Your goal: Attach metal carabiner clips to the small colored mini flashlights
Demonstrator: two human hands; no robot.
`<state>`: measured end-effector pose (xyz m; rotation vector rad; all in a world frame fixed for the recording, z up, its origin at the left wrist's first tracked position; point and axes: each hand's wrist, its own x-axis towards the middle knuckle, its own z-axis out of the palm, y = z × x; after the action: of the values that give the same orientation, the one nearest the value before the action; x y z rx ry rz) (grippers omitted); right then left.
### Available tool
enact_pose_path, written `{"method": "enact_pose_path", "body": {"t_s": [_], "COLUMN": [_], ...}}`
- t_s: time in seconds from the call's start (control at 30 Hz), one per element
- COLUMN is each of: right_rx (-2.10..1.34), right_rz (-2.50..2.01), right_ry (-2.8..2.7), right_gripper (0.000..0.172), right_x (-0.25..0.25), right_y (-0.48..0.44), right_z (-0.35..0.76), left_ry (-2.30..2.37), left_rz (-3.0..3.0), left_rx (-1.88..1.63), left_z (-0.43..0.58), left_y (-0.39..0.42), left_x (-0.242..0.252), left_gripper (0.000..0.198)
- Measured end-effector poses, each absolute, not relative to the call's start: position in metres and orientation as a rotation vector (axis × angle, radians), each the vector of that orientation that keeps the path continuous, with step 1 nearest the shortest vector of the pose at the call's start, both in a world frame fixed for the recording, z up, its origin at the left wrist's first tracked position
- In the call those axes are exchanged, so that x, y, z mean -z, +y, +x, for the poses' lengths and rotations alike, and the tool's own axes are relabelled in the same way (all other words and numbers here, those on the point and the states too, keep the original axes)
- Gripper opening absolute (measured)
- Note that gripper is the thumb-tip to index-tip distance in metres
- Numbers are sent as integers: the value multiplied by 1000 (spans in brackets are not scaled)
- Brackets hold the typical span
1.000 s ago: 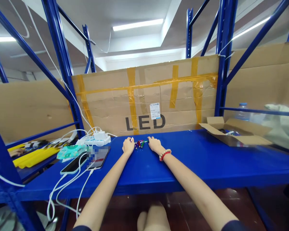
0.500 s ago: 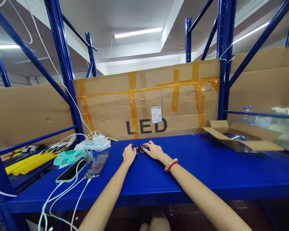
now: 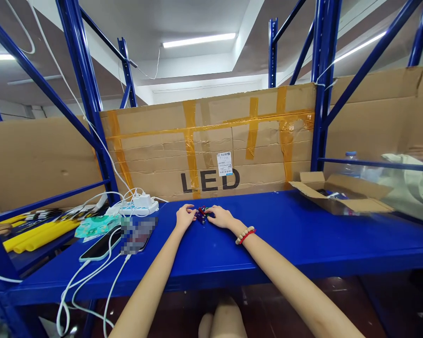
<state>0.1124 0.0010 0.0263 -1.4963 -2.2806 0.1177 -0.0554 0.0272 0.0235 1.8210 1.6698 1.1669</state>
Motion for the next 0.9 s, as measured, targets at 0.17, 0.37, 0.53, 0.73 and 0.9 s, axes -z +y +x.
{"method": "enact_pose_path", "body": {"t_s": [0.17,0.37,0.53,0.73,0.9], "right_rx": [-128,-117,-105,-88,-89], "right_rz": [-1498,-1515,-1572,-1647,-1577], "right_ry": [-2261,-2244,-2222,-2149,-2156], "right_gripper": [39,35,34,39,38], "right_x": [-28,-29,-29,-25,-24], "right_y": [-2,-4,-2,3,4], "right_z": [112,111,113,118,118], "left_ry": [1660,1682,1465,1287,1294], "left_rz": [2045,2415,2436,2453,2476], "left_rx": [-1158,-820,-716,-797,-788], "left_z": [-56,-54,-53,-56,-57], "left_y": [30,32,29,27,29], "left_x": [-18,-7,-9,-9,-8], "left_gripper": [27,36,43,54,51]}}
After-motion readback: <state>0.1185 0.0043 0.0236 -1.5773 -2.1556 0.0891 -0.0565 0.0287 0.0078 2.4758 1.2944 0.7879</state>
